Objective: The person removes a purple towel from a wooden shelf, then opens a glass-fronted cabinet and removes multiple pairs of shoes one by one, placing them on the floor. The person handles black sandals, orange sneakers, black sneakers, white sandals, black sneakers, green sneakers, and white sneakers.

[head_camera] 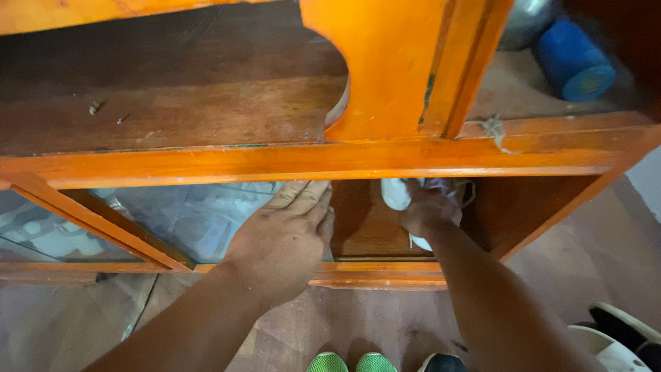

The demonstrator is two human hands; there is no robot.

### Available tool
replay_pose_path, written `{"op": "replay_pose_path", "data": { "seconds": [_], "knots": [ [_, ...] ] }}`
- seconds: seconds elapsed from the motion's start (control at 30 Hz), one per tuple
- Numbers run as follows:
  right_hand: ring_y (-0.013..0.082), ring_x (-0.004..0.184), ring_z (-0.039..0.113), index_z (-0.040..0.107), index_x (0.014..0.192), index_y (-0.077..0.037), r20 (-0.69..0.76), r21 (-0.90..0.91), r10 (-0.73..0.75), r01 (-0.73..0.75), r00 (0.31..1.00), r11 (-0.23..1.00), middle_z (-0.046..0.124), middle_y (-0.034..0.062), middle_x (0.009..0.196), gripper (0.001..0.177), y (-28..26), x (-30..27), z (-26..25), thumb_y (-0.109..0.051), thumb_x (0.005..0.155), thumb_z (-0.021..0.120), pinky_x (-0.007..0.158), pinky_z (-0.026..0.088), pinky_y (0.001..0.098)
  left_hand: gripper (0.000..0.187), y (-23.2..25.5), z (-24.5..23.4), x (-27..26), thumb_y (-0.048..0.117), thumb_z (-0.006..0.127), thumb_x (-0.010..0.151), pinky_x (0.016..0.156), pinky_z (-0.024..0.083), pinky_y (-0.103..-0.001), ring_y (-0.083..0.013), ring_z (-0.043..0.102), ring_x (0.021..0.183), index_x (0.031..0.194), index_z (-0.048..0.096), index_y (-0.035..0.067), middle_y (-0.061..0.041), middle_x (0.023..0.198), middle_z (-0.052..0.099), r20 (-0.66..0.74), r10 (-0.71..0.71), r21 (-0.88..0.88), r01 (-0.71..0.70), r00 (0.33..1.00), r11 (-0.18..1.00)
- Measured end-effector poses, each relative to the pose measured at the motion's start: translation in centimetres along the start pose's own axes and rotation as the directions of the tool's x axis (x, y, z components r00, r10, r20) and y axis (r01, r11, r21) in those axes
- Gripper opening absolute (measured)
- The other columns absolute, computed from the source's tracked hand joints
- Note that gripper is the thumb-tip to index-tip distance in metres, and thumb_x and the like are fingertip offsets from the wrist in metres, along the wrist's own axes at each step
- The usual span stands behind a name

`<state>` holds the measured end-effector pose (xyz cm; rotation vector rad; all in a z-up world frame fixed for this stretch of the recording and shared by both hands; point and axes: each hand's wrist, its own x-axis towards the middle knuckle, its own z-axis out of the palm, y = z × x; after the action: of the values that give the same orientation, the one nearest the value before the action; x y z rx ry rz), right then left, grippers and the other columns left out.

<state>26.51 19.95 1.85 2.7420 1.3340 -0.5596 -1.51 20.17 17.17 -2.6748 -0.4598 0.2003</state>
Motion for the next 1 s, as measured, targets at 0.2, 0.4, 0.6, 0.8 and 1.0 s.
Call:
{"op": "replay_pose_path", "data": {
  "seconds": [0.2, 0.4, 0.6, 0.8, 1.0],
  "knots": [
    [0.0341, 0.130, 0.059, 0.053, 0.143, -0.021, -0.097, 0.199, -0.167, 0.183, 0.981, 0.963, 0.063, 0.0169, 0.138, 0.052, 2.0, -2.4, 1.2, -0.043, 0.096, 0.060, 0.110, 0.047, 0.0433, 0.057, 0.6, -0.7, -0.1, 0.015, 0.052, 0.082, 0.119, 0.013, -0.045, -0.0341, 0.022, 0.154, 0.136, 0.058, -0.003, -0.020, 0.157, 0.042, -0.082, -0.026, -0.059, 0.021, 0.996, 0.998],
    [0.0411, 0.091, 0.074, 0.061, 0.125, -0.013, -0.454, 0.282, -0.226, 0.379, 0.862, 0.881, 0.071, 0.0274, 0.107, 0.035, 0.7, -11.2, 2.9, -0.033, 0.096, 0.058, 0.082, 0.061, 0.0480, 0.052, 3.3, -2.5, -0.7, 0.024, 0.058, 0.089, 0.123, 0.008, -0.049, -0.0392, 0.018, 0.155, 0.135, 0.055, -0.001, -0.024, 0.155, 0.041, 0.075, -0.165, -0.093, 0.172, 0.983, 0.981],
    [0.0486, 0.092, 0.069, 0.065, 0.118, -0.017, -0.310, 0.548, 0.060, 0.127, 0.949, 0.827, 0.072, 0.0313, 0.095, 0.029, -1.9, -23.1, 1.6, -0.030, 0.092, 0.063, 0.084, 0.055, 0.0560, 0.074, 12.3, -1.6, -2.4, 0.043, 0.069, 0.085, 0.103, 0.047, -0.053, -0.0405, 0.054, 0.127, 0.150, 0.046, 0.015, -0.019, 0.146, 0.051, 0.275, -0.629, -0.848, 0.492, 0.727, 0.198],
    [0.0490, 0.095, 0.067, 0.058, 0.132, -0.019, -0.331, 0.365, -0.247, 0.365, 0.911, 0.857, 0.069, 0.0303, 0.101, 0.047, 0.7, -32.7, 3.9, -0.027, 0.086, 0.066, 0.085, 0.053, 0.0568, 0.065, 17.8, 1.9, -5.5, 0.042, 0.077, 0.083, 0.084, 0.054, -0.050, -0.0270, 0.066, 0.106, 0.139, 0.051, 0.019, -0.009, 0.125, 0.068, 0.712, -0.302, -0.544, 0.226, 0.634, -0.808],
    [0.0476, 0.097, 0.067, 0.052, 0.148, -0.027, -0.291, 0.279, -0.329, 0.408, 0.898, 0.869, 0.062, 0.0279, 0.119, 0.068, 2.3, -38.2, 6.0, -0.017, 0.082, 0.063, 0.087, 0.055, 0.0533, 0.052, 20.5, 2.4, -9.5, 0.036, 0.074, 0.081, 0.074, 0.054, -0.046, -0.0241, 0.071, 0.091, 0.129, 0.063, 0.017, -0.007, 0.110, 0.075, 0.716, -0.282, -0.547, 0.263, 0.638, -0.795]
  ]
}}
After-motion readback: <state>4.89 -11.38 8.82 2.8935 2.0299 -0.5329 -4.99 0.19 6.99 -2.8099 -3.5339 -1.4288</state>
